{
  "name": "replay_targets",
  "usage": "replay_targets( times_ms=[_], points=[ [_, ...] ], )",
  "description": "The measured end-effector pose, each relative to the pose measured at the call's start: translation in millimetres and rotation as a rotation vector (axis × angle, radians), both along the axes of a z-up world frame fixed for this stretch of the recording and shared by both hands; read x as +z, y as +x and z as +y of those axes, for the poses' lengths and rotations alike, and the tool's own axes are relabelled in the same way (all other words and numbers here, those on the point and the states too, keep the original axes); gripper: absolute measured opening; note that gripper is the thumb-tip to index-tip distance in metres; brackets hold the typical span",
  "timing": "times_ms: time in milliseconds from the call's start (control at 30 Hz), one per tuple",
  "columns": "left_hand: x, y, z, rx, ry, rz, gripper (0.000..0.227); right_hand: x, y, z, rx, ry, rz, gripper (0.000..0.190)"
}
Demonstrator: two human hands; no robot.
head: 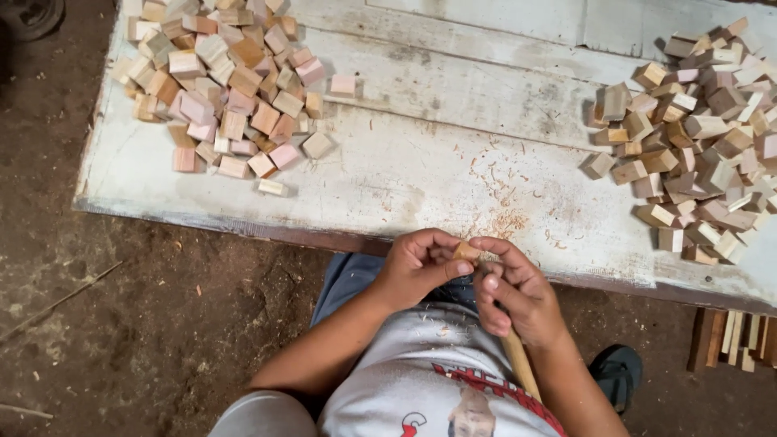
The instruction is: The person uses a small hand tool to trim and shave the edges of small wooden blocks on a workbench.
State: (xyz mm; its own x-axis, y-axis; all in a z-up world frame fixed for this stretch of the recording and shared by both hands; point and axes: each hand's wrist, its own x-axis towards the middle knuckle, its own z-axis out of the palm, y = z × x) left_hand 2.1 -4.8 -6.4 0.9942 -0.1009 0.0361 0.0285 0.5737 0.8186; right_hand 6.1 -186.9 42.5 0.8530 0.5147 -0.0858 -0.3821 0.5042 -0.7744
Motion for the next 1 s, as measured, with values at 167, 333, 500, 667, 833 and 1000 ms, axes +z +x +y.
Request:
replay_targets(
  times_ms=[167,333,500,667,833,1000],
  points=[
    [-2,-2,8,-0.023,0.041,-0.020,0.031,-39,4,-11,-0.015,-0.016,0.062,0.038],
    [30,-13,12,-0.133,-0.006,-0.053,0.039,-52,28,-17,-0.082,-0.088,0.102,0.034],
    [51,16,74,0.373,0.457,-0.251,0.025,-9,54,40,0.031,-0.128,-0.040,0.044],
    [49,60,174,0.937,1.063,-0.400,0.029,23,129,131,0.165,-0.313,-0.245,0.043],
    [48,84,239,1.094,1.717,-0.143,0.047,53,184,239,0.260,-0.532,-0.296,0.036],
    [27,99,254,1.130,1.740,-0.320,0.059,12,214,298,0.174,-0.510,-0.423,0.037]
  ],
)
